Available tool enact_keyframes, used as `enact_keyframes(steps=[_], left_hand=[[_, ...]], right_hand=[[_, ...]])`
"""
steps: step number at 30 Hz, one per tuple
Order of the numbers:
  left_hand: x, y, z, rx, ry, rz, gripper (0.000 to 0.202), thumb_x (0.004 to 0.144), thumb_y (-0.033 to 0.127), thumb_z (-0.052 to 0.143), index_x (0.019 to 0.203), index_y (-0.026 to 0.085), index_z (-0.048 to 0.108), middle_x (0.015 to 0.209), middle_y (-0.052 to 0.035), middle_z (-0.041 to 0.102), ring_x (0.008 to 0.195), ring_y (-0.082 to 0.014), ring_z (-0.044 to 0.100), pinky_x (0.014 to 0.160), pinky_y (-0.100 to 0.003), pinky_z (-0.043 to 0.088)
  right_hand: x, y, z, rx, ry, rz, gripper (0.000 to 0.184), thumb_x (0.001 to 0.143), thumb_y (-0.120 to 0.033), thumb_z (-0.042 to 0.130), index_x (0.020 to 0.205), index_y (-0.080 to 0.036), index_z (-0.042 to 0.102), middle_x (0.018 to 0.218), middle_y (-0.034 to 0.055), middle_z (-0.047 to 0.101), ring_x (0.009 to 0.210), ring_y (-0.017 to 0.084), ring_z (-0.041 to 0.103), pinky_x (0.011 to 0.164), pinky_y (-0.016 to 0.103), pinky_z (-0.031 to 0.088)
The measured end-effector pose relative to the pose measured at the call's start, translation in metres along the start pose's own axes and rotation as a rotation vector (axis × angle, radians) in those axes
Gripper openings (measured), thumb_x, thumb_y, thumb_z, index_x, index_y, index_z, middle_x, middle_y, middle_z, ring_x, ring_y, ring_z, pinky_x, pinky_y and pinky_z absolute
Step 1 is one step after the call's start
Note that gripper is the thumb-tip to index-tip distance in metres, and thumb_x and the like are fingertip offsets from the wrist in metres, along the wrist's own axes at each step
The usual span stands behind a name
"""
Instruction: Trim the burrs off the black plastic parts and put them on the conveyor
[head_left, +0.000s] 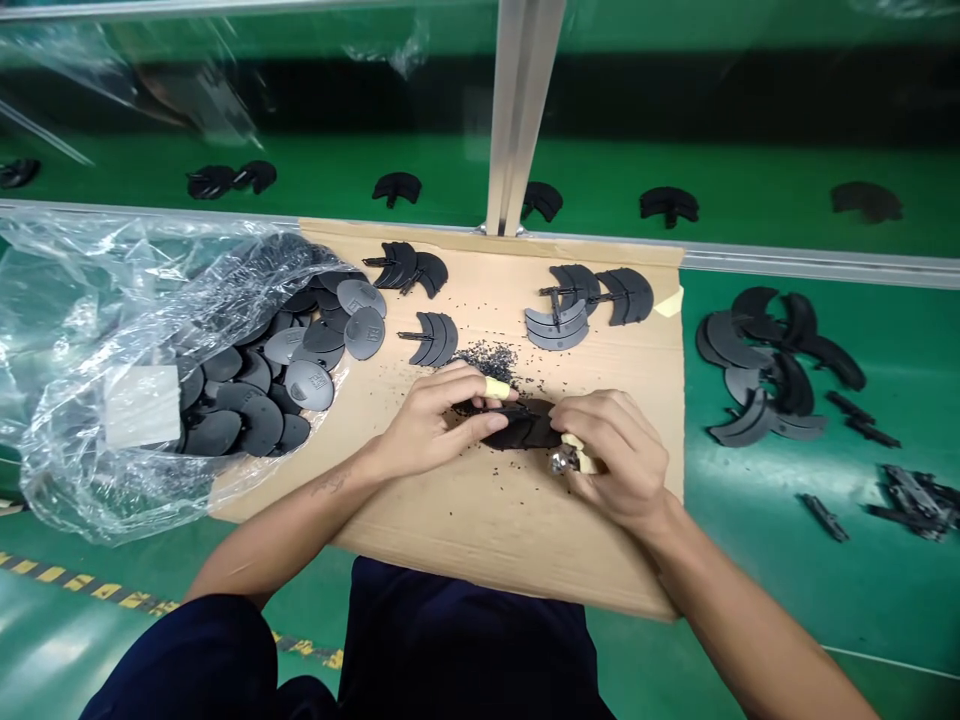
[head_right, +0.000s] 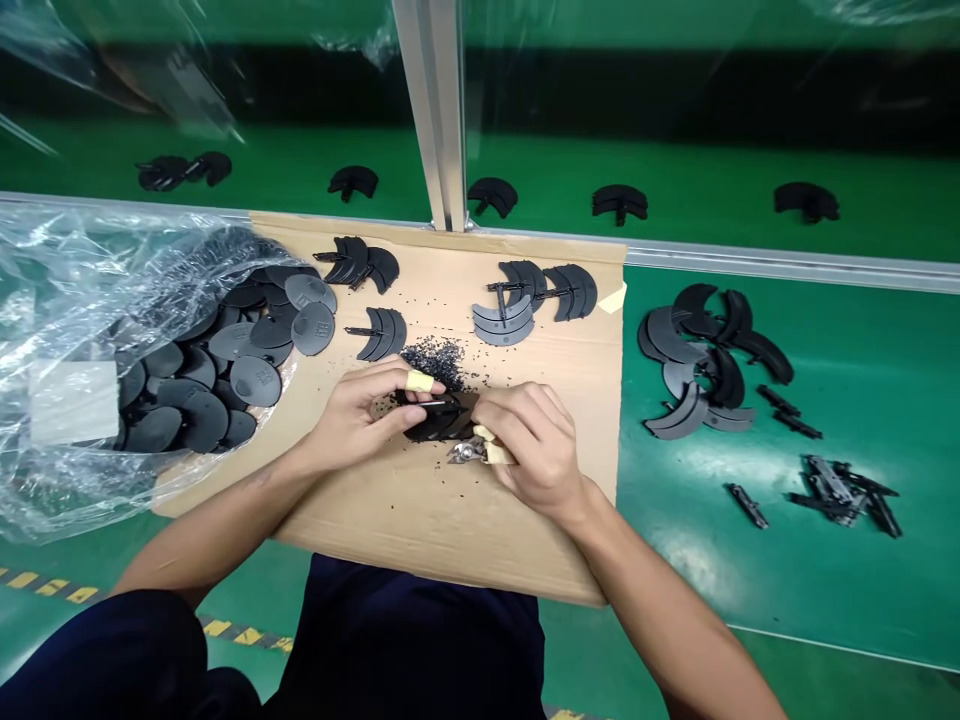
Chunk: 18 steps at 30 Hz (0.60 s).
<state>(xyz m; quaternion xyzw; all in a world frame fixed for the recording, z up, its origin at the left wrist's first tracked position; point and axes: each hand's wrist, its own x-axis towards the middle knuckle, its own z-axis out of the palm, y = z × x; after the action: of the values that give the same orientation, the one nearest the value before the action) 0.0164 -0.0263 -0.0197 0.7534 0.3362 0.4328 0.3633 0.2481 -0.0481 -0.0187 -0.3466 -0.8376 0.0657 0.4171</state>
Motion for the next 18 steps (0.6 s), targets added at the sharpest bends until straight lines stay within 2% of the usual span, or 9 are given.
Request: enact_keyframes(steps=[2, 5, 7, 11, 14, 16, 18], left_hand=[[0.0, 0.001, -0.001, 0.029, -0.043, -0.023, 0.021, 0.096, 0.037, 0.068, 0.102, 0.019, 0.075, 0.08, -0.0029, 0.067, 0.073, -0.0128, 0.059, 0.069, -0.026, 0.05], [0.001, 0.001, -0.002, 0.025, -0.118, -0.044, 0.017, 0.096, 0.032, 0.068, 0.099, 0.017, 0.076, 0.076, -0.0022, 0.063, 0.066, -0.011, 0.055, 0.061, -0.024, 0.046], [0.001, 0.001, -0.002, 0.036, -0.098, -0.029, 0.014, 0.095, 0.029, 0.068, 0.098, 0.016, 0.075, 0.08, -0.0031, 0.065, 0.066, -0.0102, 0.055, 0.06, -0.023, 0.045], [0.005, 0.002, -0.007, 0.119, 0.015, 0.051, 0.012, 0.096, 0.024, 0.068, 0.1, 0.016, 0.075, 0.092, -0.0061, 0.07, 0.076, -0.0112, 0.062, 0.064, -0.022, 0.05], [0.016, 0.001, -0.027, 0.237, 0.025, 0.157, 0.012, 0.096, 0.024, 0.067, 0.101, 0.016, 0.074, 0.093, -0.0067, 0.071, 0.082, -0.0131, 0.066, 0.07, -0.024, 0.054], [0.031, -0.003, -0.052, 0.348, -0.005, 0.237, 0.012, 0.096, 0.023, 0.066, 0.101, 0.016, 0.074, 0.094, -0.0072, 0.072, 0.086, -0.0141, 0.067, 0.075, -0.026, 0.055], [0.051, -0.011, -0.084, 0.494, -0.031, 0.28, 0.012, 0.096, 0.023, 0.065, 0.1, 0.017, 0.075, 0.095, -0.0074, 0.073, 0.086, -0.0149, 0.068, 0.076, -0.027, 0.055]], right_hand=[[0.0, -0.001, 0.001, -0.02, 0.002, -0.031, 0.019, 0.089, -0.006, 0.055, 0.102, -0.02, 0.06, 0.092, 0.0087, 0.073, 0.08, 0.019, 0.067, 0.067, 0.033, 0.051], [-0.002, -0.003, 0.003, -0.031, 0.003, -0.049, 0.019, 0.09, -0.007, 0.055, 0.102, -0.02, 0.061, 0.093, 0.0078, 0.072, 0.08, 0.019, 0.066, 0.068, 0.033, 0.052], [-0.003, -0.004, 0.003, -0.041, 0.019, -0.026, 0.019, 0.091, -0.009, 0.056, 0.105, -0.02, 0.061, 0.096, 0.0085, 0.072, 0.081, 0.019, 0.066, 0.068, 0.034, 0.053], [0.0, -0.003, -0.002, -0.067, 0.118, 0.072, 0.029, 0.089, -0.007, 0.061, 0.113, -0.022, 0.064, 0.104, 0.0092, 0.069, 0.089, 0.02, 0.068, 0.07, 0.033, 0.056], [0.003, 0.001, -0.006, -0.021, 0.111, 0.105, 0.033, 0.088, -0.006, 0.064, 0.116, -0.024, 0.066, 0.097, 0.0071, 0.069, 0.085, 0.021, 0.069, 0.068, 0.032, 0.057], [0.005, 0.005, -0.005, 0.046, 0.088, 0.081, 0.034, 0.088, -0.005, 0.062, 0.117, -0.024, 0.066, 0.097, 0.0069, 0.069, 0.082, 0.02, 0.07, 0.067, 0.032, 0.057], [0.005, 0.009, -0.003, 0.083, 0.082, 0.022, 0.037, 0.088, -0.003, 0.059, 0.118, -0.023, 0.065, 0.096, 0.0071, 0.07, 0.082, 0.02, 0.07, 0.068, 0.033, 0.058]])
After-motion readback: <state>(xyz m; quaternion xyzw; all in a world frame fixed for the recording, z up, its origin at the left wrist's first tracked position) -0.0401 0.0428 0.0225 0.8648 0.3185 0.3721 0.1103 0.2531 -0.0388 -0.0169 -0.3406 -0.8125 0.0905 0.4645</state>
